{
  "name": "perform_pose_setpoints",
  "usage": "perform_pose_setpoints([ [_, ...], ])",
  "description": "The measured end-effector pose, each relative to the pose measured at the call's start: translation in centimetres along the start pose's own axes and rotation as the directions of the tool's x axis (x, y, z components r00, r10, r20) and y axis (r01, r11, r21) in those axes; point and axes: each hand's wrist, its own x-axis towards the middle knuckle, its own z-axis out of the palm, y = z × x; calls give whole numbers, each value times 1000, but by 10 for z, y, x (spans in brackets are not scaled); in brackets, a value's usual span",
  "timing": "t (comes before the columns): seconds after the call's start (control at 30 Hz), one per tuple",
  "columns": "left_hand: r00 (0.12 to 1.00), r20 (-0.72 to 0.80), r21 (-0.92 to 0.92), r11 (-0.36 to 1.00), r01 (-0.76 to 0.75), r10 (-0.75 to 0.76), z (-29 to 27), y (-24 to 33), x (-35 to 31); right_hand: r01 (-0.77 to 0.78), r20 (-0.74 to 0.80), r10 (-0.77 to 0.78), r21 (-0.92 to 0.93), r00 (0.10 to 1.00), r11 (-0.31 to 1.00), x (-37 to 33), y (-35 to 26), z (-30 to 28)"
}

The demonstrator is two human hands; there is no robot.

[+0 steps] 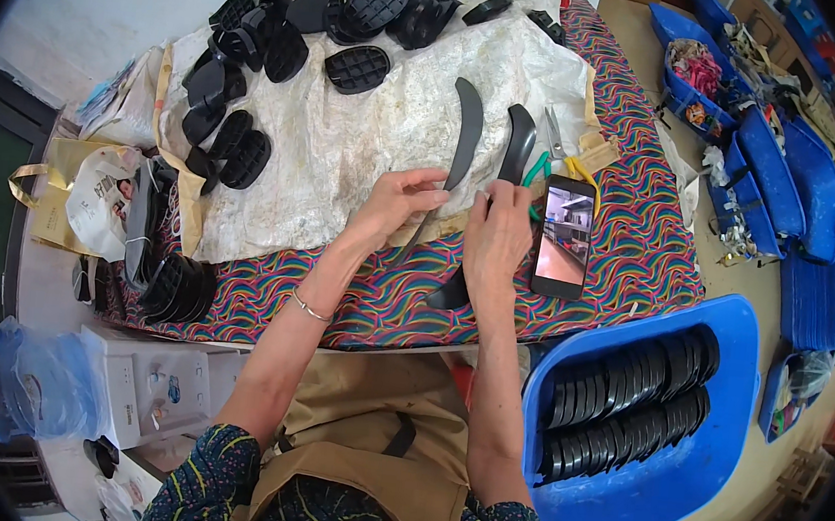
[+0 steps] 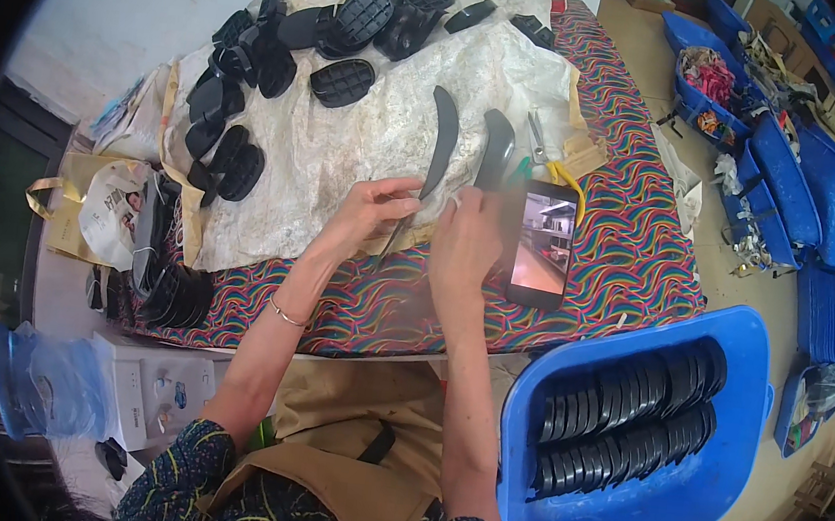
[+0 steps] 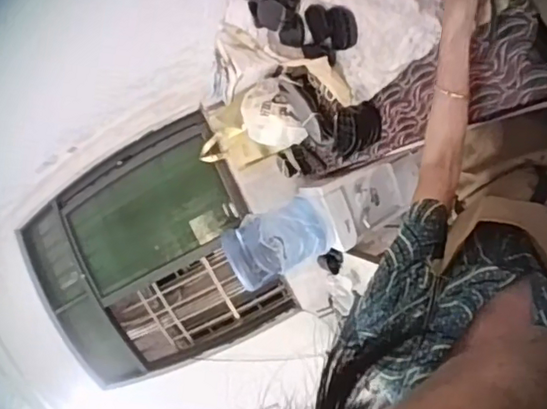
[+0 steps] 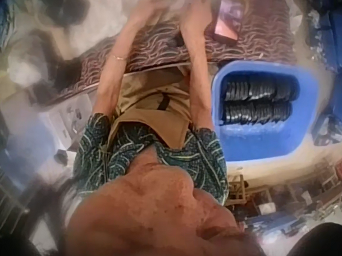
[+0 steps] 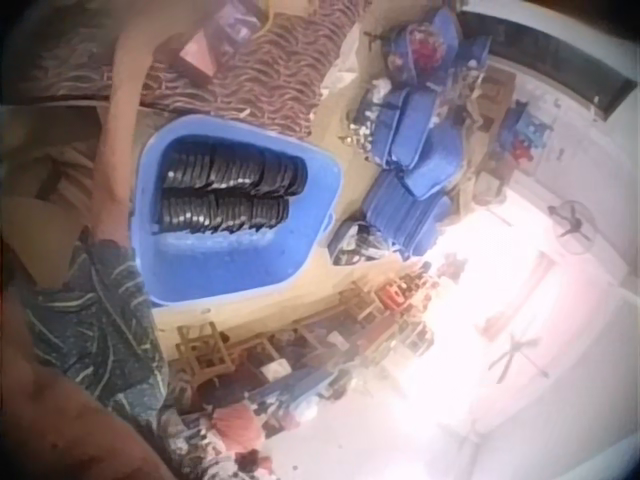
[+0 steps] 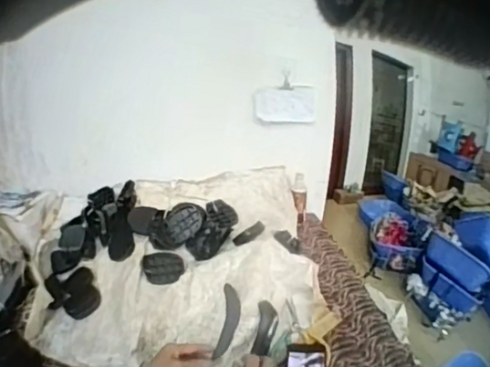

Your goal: The person assembles black plastic slippers by hand. They pick up a sole and a strap, align the strap into the sole's slots, and press it firmly to secure it. The person repeats this process for multiple units, placing the finished slippers on a white sack on the table.

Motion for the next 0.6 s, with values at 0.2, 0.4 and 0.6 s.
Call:
perform_pose_setpoints([
  [0.2,999,17,-46,998,34,-33,-8,-11,9,-336,281,215,516,935,788,6,8,26],
  [0.4,1000,4,-64,998,26,-26,-4,-7,5,-502,420,276,739,865,449,8,14,30],
  [0.6,999,46,-42,999,21,-19,-5,-8,5,-526,463,249,761,851,381,11,22,36],
])
